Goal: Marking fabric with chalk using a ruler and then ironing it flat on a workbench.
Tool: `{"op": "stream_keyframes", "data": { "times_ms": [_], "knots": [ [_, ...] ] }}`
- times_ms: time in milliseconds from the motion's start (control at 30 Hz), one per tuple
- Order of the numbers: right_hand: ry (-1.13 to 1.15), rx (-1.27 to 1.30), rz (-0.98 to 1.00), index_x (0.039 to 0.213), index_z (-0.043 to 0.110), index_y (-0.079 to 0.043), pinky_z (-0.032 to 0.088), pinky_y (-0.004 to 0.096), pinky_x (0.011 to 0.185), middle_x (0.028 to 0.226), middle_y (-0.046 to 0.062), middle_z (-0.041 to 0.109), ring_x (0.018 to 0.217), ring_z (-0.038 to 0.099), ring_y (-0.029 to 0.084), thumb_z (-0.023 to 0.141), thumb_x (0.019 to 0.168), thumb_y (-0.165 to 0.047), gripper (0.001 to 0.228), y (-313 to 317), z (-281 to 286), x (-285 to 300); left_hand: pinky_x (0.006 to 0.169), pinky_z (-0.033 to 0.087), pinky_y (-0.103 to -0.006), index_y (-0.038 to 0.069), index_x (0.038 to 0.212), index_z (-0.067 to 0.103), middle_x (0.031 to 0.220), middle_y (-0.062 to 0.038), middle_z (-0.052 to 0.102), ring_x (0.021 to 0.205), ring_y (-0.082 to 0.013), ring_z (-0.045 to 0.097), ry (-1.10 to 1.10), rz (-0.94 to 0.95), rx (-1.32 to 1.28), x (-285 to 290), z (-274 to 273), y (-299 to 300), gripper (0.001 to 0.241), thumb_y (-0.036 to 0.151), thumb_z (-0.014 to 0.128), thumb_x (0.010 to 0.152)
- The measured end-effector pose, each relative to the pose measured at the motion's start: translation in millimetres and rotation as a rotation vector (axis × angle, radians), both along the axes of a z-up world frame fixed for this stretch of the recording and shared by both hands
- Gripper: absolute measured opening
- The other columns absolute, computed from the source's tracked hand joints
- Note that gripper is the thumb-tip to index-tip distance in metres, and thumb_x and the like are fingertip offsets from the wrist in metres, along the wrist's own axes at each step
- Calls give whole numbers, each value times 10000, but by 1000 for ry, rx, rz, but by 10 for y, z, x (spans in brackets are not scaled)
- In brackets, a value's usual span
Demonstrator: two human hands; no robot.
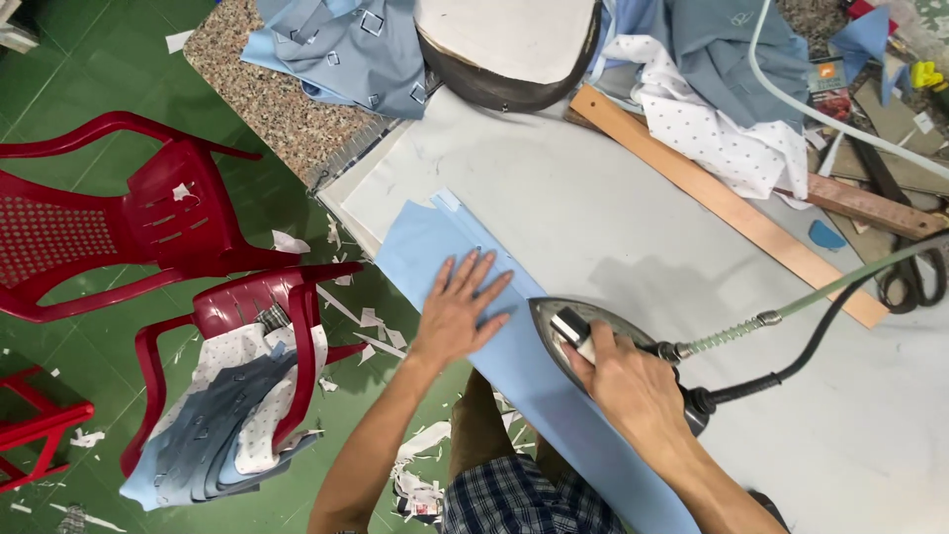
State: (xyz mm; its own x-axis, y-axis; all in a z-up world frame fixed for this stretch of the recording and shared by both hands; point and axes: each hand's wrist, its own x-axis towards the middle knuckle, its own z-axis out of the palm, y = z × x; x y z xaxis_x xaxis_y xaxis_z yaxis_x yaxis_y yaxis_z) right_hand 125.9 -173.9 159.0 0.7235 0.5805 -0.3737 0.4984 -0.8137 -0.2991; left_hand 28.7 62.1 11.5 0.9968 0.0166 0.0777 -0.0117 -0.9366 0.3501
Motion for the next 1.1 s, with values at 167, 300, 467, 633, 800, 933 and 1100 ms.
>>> {"op": "stream_keyframes", "data": {
  "times_ms": [167,300,467,633,800,933,1100],
  "knots": [
    [-1,44,-4,1234,583,24,570,486,496,795,228,721,618,718,397,603,952,-471,570,142,44,68,1265,195,-558,137,1519,519,1633,-164,388,1539,-347,328,-59,217,78,74,-88,581,601,453,584,1012],
    [-185,193,59,1328,572,-18,582,472,695,1038,220,697,887,700,380,668,885,-407,597,-29,57,-38,1294,202,-566,-36,1537,470,1638,-243,388,1566,-378,319,-145,405,128,-44,-233,586,631,374,566,1066],
    [-409,172,258,1361,532,-2,480,511,981,1374,266,538,1202,565,414,698,795,-271,648,-626,-90,-373,1273,181,-557,-32,1514,478,1606,-233,406,1529,-370,331,-102,197,33,-165,-58,243,668,409,577,1023],
    [-468,-98,366,1463,514,-61,444,478,1059,1480,265,471,1251,529,392,714,783,-133,712,-601,-83,-415,1268,172,-535,91,1514,504,1615,-176,399,1523,-334,323,-34,53,8,-118,75,160,642,454,589,992],
    [-101,62,106,1455,519,-48,563,464,817,1206,186,640,1026,652,357,693,828,-354,718,-137,-71,4,1265,148,-545,195,1530,504,1640,-137,366,1532,-314,299,14,-12,45,-10,116,227,651,535,556,977],
    [100,66,-34,1414,520,-49,593,468,641,981,191,723,788,715,382,663,913,-398,628,25,-17,116,1256,141,-556,206,1521,509,1635,-142,364,1528,-328,295,20,-28,44,37,117,277,670,572,551,961],
    [62,25,-35,1296,593,-40,576,485,482,773,209,731,549,706,398,657,888,-457,587,-149,-124,-10,1262,153,-550,225,1501,544,1634,-133,379,1528,-332,303,3,-14,8,67,91,290,674,598,573,940]
  ]
}}
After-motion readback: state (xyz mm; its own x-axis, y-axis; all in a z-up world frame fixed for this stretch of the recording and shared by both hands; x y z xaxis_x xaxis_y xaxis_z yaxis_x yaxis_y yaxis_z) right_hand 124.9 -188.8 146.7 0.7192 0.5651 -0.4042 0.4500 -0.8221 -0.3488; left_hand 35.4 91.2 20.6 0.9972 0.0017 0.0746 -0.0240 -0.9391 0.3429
